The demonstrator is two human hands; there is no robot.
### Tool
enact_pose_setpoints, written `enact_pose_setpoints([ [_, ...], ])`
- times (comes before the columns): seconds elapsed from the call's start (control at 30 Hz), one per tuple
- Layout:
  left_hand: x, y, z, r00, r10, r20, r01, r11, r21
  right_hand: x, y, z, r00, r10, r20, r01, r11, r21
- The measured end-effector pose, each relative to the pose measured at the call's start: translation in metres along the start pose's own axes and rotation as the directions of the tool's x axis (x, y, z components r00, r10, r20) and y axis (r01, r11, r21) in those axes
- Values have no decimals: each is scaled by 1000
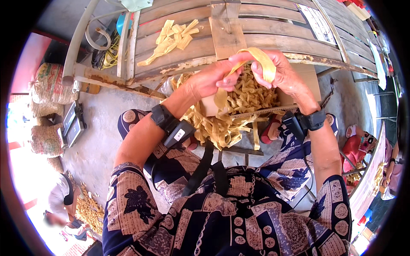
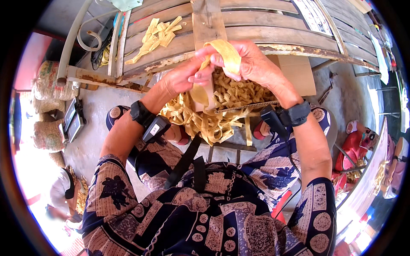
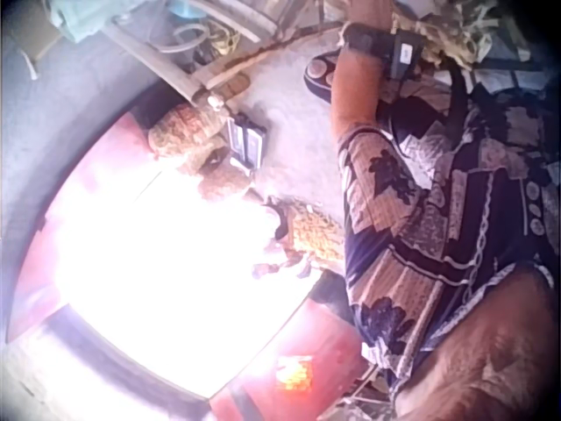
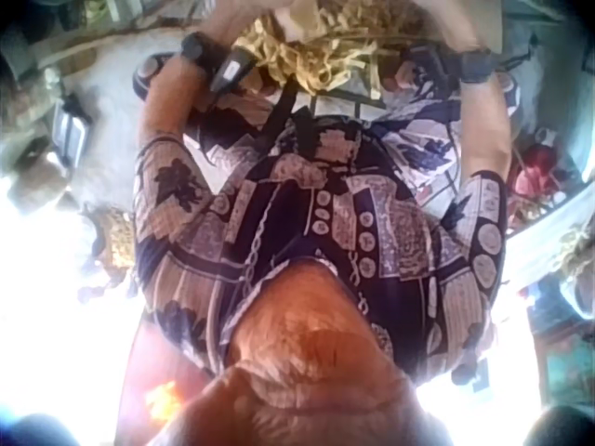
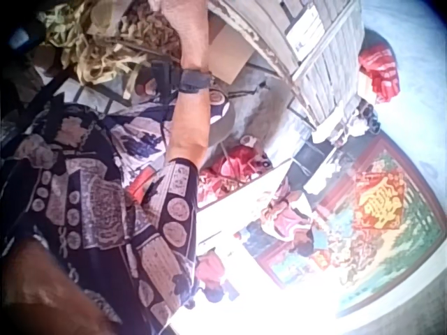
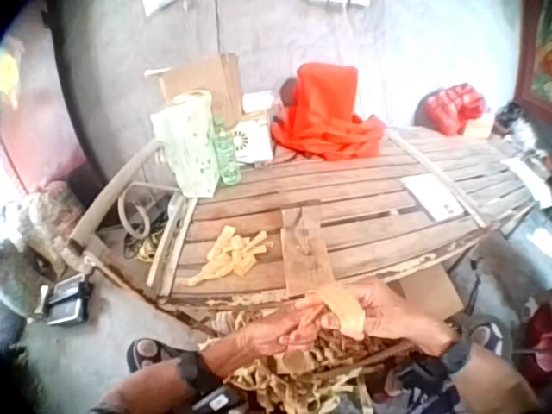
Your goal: The person picks up strips of yellow material from a pile and folds them individually, placing each finished piece into a cardboard box.
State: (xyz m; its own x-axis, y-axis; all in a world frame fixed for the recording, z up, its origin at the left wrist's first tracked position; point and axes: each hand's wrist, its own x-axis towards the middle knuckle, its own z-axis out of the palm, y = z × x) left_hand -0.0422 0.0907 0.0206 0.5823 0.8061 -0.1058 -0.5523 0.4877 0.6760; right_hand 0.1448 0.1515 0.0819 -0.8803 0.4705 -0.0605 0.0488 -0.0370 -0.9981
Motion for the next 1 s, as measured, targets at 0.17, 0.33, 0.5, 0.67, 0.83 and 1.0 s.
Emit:
enact_pose_setpoints([
  [0.17,0,-24,18,974,-185,134,186,983,5,-1,7,7,989,-148,23,147,932,-331],
  [0.33,3,-31,15,972,-136,194,153,985,-76,-3,6,9,988,-156,-24,108,778,-619],
  [0.5,14,-30,12,971,41,-237,-60,996,-73,7,23,0,809,-588,-26,204,321,-925],
  [0.67,15,-8,31,689,405,-601,-116,880,460,7,27,5,791,-581,-192,-17,293,-956],
  [0.83,9,-6,30,726,489,-484,-140,794,592,12,31,0,937,-183,-296,-51,769,-637],
  [1.0,5,-9,31,780,448,-436,67,634,771,21,40,-1,948,2,-320,-168,854,-493],
])
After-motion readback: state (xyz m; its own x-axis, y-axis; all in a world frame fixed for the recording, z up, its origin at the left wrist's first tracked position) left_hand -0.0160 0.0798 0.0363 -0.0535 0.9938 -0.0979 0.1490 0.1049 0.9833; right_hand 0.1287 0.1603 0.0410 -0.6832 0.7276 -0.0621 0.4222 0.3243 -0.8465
